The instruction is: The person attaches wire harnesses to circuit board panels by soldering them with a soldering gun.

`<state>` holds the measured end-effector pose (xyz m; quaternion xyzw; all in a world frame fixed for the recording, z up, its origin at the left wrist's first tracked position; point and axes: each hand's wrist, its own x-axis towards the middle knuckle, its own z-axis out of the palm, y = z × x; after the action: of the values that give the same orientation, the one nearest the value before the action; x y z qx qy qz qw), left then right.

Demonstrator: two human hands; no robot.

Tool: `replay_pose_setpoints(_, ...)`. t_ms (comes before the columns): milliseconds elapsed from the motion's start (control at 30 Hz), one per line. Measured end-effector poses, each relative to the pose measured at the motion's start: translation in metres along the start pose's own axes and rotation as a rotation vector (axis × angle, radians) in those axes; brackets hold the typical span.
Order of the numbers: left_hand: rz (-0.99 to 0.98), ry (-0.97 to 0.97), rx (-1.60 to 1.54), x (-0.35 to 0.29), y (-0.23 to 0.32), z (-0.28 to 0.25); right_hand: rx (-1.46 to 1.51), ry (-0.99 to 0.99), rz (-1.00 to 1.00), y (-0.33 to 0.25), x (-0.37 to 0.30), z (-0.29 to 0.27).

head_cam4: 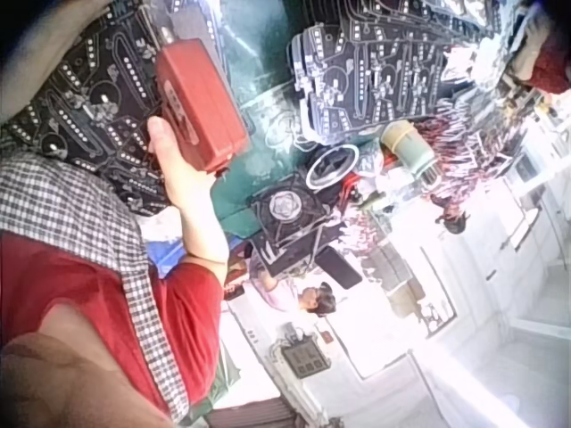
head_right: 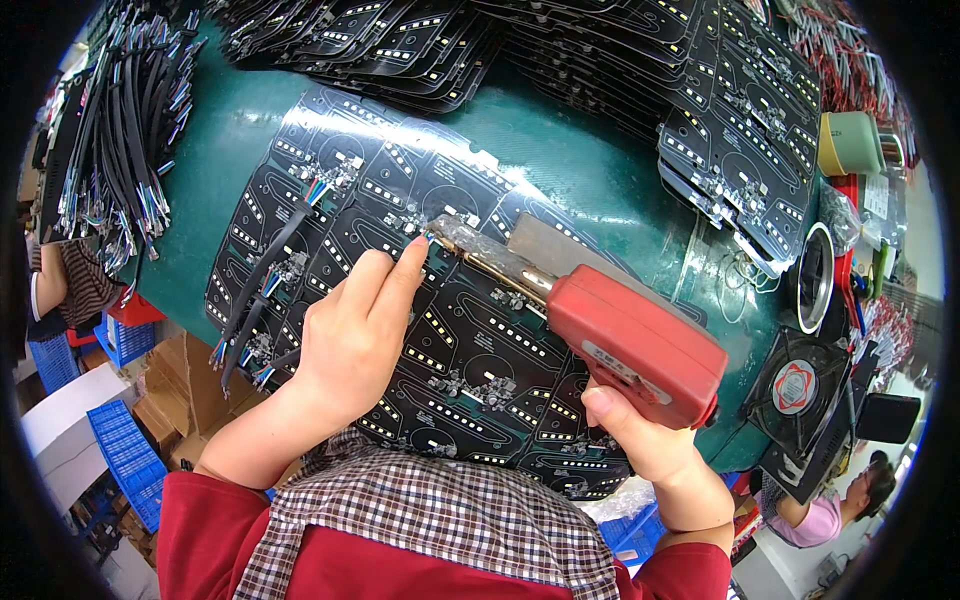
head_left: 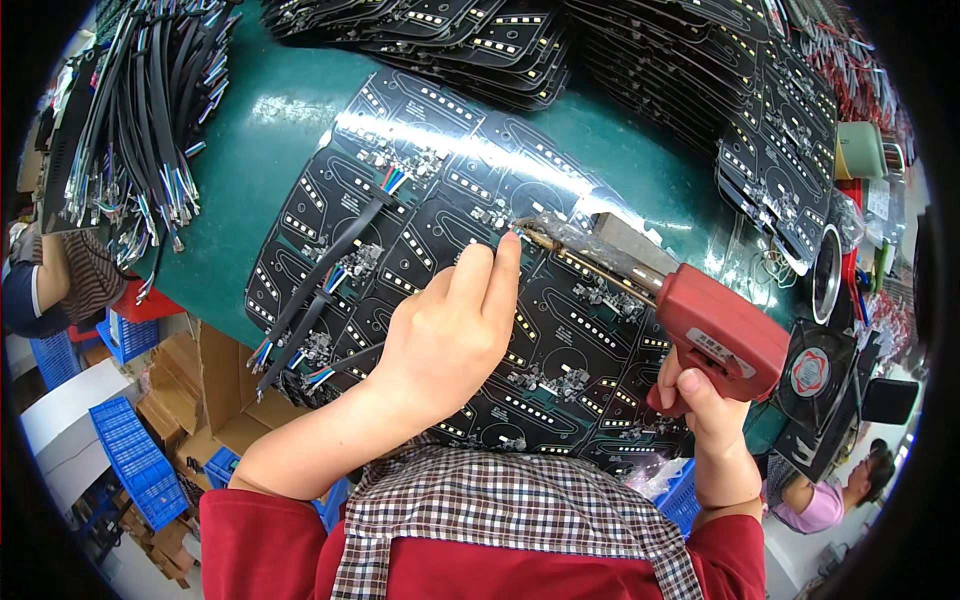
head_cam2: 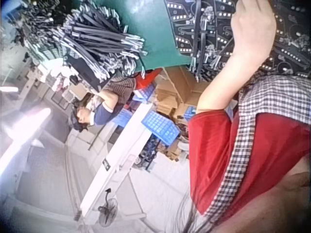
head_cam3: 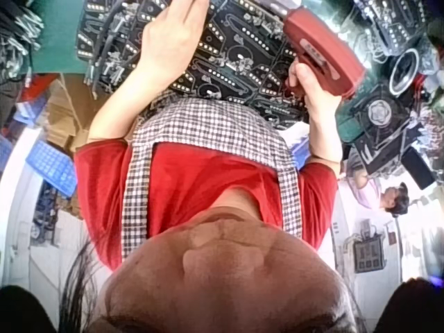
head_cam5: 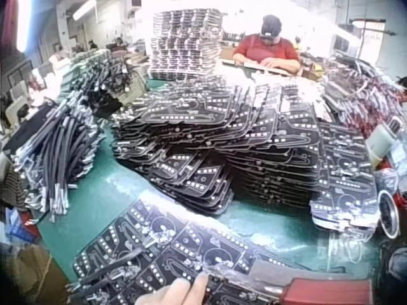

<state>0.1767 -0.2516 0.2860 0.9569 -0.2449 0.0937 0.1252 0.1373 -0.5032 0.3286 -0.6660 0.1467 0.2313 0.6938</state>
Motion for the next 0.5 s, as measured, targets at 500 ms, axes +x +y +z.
replay_pose_setpoints(500, 0.022, 0.017, 0.011, -0.001, -0.001, 0.002, 0.035, -0.071, -0.057, -0.006, -0.004, 0.008)
